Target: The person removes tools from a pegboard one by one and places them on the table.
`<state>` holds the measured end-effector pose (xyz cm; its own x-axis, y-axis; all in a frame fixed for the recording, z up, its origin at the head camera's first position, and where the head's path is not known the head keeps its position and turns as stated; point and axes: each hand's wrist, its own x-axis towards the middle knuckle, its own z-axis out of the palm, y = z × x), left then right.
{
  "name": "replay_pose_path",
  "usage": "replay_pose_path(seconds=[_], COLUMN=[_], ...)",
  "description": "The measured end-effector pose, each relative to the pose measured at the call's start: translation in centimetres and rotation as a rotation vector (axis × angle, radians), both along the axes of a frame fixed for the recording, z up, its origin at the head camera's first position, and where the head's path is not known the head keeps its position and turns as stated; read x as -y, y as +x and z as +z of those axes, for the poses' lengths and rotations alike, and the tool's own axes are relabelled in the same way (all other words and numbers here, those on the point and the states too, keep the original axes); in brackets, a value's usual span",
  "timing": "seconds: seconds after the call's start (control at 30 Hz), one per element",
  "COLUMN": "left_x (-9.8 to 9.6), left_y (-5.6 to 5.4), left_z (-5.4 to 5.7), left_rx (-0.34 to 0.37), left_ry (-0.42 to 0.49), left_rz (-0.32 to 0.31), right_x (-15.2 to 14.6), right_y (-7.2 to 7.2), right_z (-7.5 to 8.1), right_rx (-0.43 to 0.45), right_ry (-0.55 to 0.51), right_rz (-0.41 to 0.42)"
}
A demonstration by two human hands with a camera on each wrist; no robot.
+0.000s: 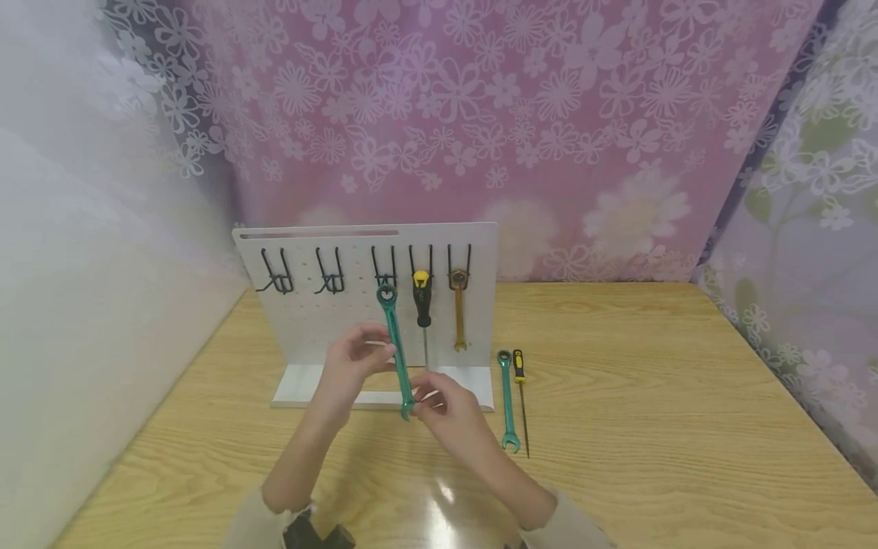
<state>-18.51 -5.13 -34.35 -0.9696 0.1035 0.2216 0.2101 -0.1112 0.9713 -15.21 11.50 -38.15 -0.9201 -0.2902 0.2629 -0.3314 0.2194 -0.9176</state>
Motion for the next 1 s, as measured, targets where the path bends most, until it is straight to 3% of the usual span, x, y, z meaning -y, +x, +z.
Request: replay_pose_path(seconds=[0.53, 0.63, 0.77, 0.87, 1.0], left_x=[-3.9, -5.0, -6.6, -7.9, -9.3], left_y=[1.8, 2.4, 2.3, 1.6, 1.3], left_z=[0.1, 0.9, 0.4, -0.9, -1.5], left_rx=[0.012, 0.023, 0.010, 0.006, 0.024], left_ry=[0.029, 0.026, 0.038, 0.050, 0.053], left_rz=[-0.146, -0.162, -0.177, -0.186, -0.197], right_x=[-3.7, -4.8, -6.2, -7.1, -8.2], right_y=[3.8, 4.1, 4.4, 4.6, 4.8], right_z=[0.4, 0.4, 0.0, -0.4, -0.9], right_rx=[0.052, 0.077, 0.072, 0.047, 0.001], right_ry=[0.008, 0.013, 0.007, -0.017, -0.011], right_rz=[-0.081, -0.105, -0.114, -0.106, -0.125])
